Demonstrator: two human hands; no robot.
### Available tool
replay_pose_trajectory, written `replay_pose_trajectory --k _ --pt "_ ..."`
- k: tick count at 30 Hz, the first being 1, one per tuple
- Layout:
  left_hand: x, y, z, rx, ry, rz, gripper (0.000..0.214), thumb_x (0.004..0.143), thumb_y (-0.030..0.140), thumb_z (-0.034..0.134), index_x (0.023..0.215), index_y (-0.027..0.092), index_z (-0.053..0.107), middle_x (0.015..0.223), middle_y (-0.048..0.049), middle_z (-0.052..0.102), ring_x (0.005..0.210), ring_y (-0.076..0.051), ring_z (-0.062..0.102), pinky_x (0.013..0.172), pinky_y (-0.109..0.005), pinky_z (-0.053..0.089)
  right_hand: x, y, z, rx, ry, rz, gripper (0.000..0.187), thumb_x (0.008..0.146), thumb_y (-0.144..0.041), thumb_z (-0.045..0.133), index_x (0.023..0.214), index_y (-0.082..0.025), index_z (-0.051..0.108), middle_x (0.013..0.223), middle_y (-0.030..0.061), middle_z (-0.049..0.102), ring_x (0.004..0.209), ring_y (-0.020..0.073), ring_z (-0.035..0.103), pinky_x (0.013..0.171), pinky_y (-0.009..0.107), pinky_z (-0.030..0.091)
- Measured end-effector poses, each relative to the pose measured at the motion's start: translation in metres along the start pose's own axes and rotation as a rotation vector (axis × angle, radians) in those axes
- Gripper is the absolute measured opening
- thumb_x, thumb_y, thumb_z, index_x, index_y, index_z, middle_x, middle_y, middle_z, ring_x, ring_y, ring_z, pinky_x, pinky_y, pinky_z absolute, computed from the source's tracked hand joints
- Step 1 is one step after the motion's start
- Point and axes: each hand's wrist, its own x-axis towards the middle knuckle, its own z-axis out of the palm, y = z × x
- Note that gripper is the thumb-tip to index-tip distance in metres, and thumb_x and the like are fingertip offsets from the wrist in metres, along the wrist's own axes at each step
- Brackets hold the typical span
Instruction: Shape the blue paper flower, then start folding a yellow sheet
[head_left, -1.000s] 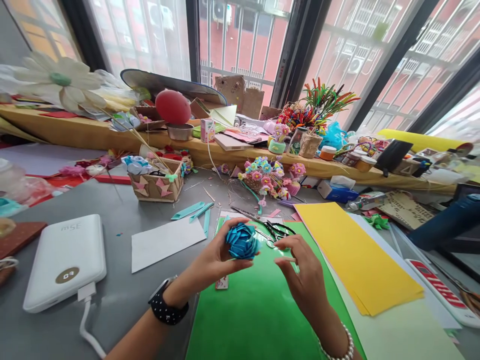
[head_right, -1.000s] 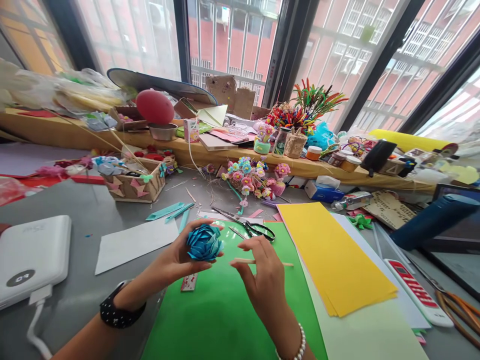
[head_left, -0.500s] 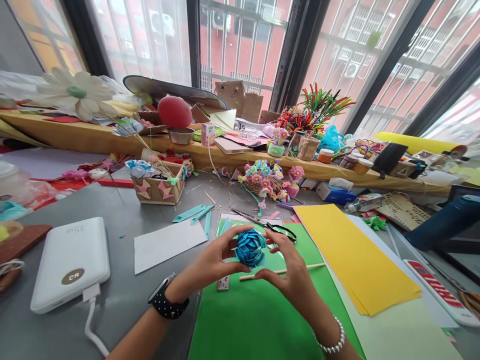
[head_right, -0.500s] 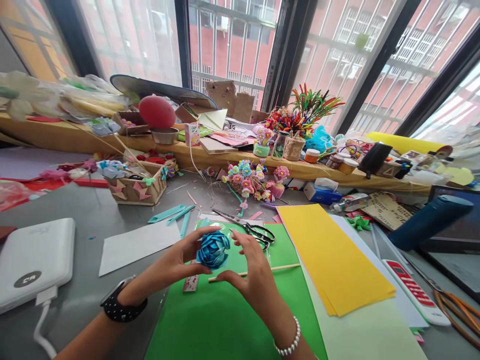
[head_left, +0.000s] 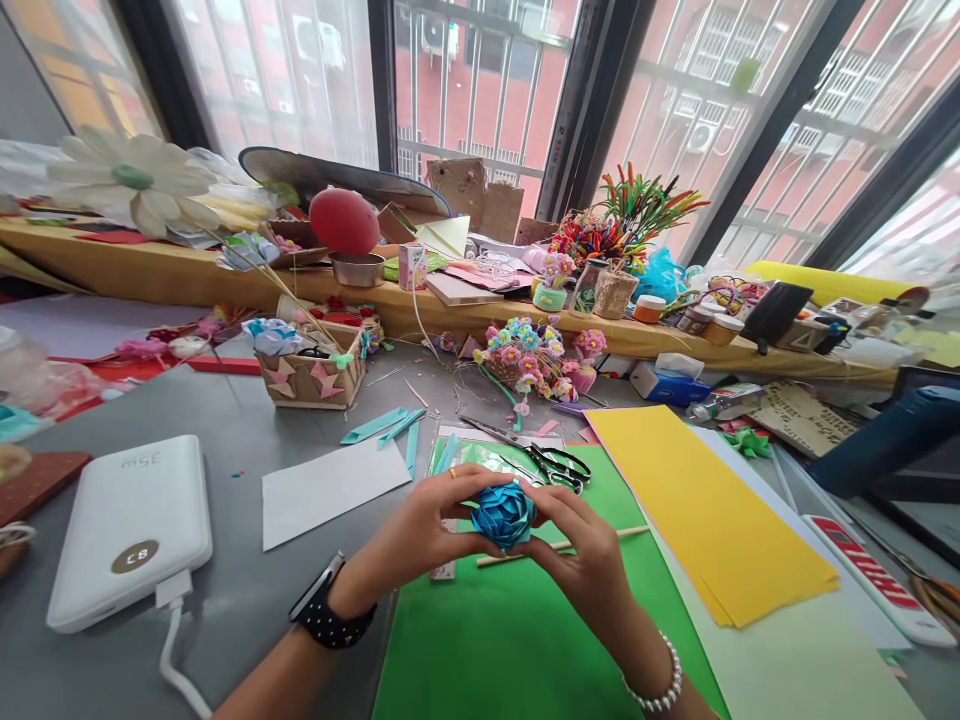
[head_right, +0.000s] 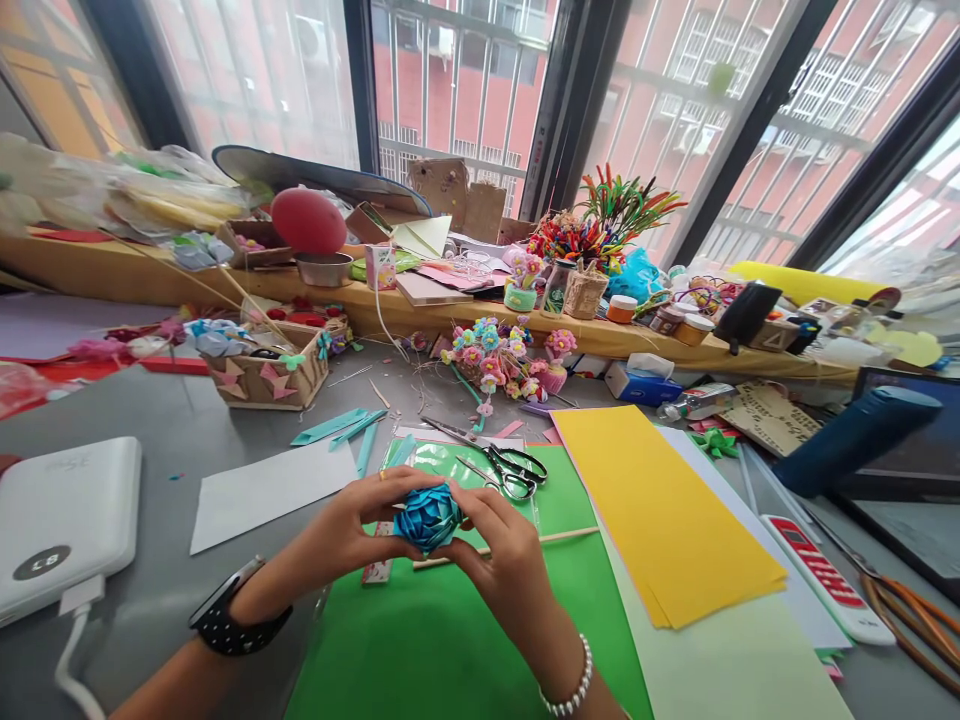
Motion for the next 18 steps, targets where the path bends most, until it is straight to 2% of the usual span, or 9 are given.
replay_pose_trajectory --k 13,16,18 --pt "0.0002 -0.0021 0.0017 -0.012 -0.012 -0.020 0.047 0.063 0.023 0.074 0.108 0.027 0.062 0.106 -0.0060 0.057 0.097 -0.025 0.056 0.073 -0.029 0.053 -0.0017 -0.0007 0.0014 0.015 0.002 -0.014 0.024 0.082 -0.024 0.057 0.105 -0.021 0.062 0.080 0.0053 0.065 0.064 0.0151 0.062 0.057 0.026 0.054" --pt "0.0014 -0.0039 0.0029 -0.078 -0.011 -0.031 0.048 0.065 0.020 0.072 0.111 0.027 0.058 0.111 -0.0058 0.056 0.101 -0.024 0.056 0.080 -0.031 0.050 -0.0025 0.0027 0.0032 0.030 -0.002 0.039 0.031 0.082 -0.026 0.057 0.112 -0.021 0.057 0.084 0.0058 0.063 0.066 0.0151 0.062 0.059 0.026 0.055" --pt "0.0022 -0.0057 0.0033 -0.148 0.004 -0.054 0.053 0.066 0.017 0.072 0.114 0.025 0.052 0.112 -0.0067 0.056 0.099 -0.024 0.058 0.083 -0.033 0.049 -0.0020 0.0049 0.0032 0.067 -0.014 0.097 0.041 0.080 -0.028 0.060 0.119 -0.022 0.051 0.097 0.0081 0.061 0.077 0.0173 0.062 0.062 0.028 0.056"
